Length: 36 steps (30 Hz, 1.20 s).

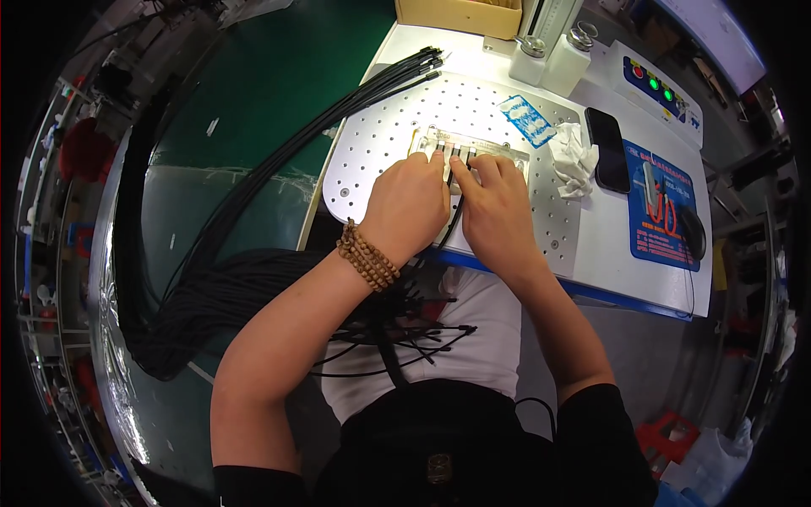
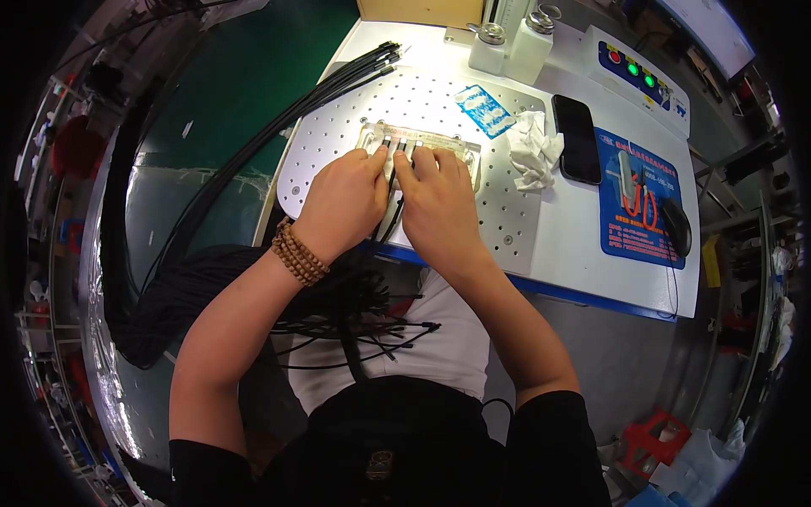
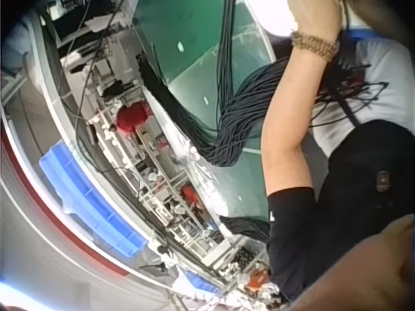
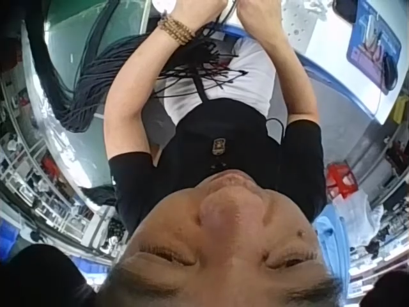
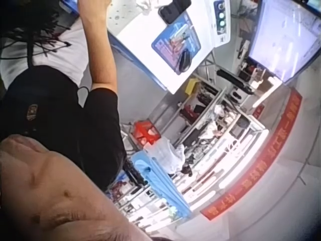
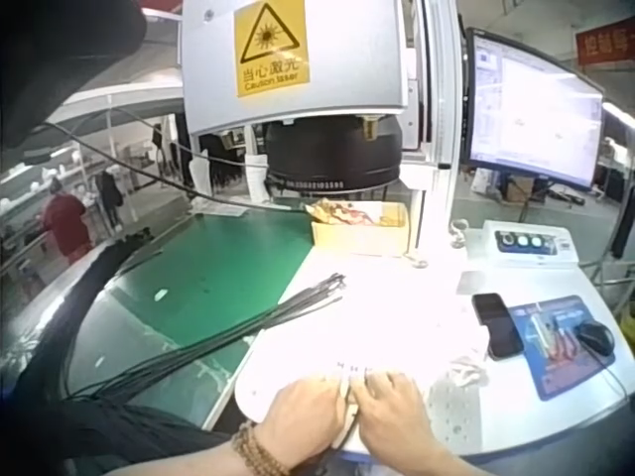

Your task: Inserting wires into connector housings at a factory workstation and transporting bundles of cables.

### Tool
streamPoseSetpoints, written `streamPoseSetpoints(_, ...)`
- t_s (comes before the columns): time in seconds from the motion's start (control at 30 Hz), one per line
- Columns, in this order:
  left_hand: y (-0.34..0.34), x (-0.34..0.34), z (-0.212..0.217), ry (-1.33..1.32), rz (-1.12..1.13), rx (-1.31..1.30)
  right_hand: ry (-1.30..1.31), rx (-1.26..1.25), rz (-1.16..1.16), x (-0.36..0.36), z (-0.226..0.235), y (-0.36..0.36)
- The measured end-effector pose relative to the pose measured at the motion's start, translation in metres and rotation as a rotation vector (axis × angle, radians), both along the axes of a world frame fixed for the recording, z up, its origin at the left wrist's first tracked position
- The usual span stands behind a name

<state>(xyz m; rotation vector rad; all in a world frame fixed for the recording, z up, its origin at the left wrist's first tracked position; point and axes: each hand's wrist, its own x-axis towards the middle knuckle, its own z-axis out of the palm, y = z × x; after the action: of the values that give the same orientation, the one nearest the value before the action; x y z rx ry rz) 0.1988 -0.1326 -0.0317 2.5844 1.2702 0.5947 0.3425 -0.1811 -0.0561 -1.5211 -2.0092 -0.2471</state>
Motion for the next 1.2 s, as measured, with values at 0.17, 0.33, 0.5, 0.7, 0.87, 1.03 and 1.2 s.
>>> streamPoseSetpoints(0.17, 0.001, -0.002, -0.002, -0.009, 0.010, 0.004, 0.010, 0.000, 0.006, 0.000, 0.000, 0.000)
streamPoseSetpoints(0.33, 0.001, -0.001, 0.001, 0.001, -0.010, -0.003, 0.013, -0.005, 0.004, 0.000, 0.000, -0.001)
streamPoseSetpoints(0.5, 0.000, -0.002, 0.000, -0.014, 0.012, -0.003, 0.019, 0.002, 0.008, 0.000, 0.000, -0.001)
streamPoseSetpoints(0.7, -0.001, -0.004, 0.004, -0.021, 0.030, -0.082, 0.020, -0.010, 0.008, 0.000, 0.000, -0.002)
streamPoseSetpoints(0.87, -0.002, -0.006, 0.015, -0.001, -0.002, -0.170, 0.023, -0.027, 0.007, 0.001, 0.001, -0.001)
streamPoseSetpoints(1.03, -0.001, -0.009, 0.018, 0.057, -0.031, -0.254, 0.020, -0.050, 0.004, 0.000, 0.002, -0.003)
streamPoseSetpoints(1.2, -0.002, -0.011, 0.025, 0.083, -0.075, -0.274, 0.008, -0.039, 0.005, 0.000, 0.005, -0.002)
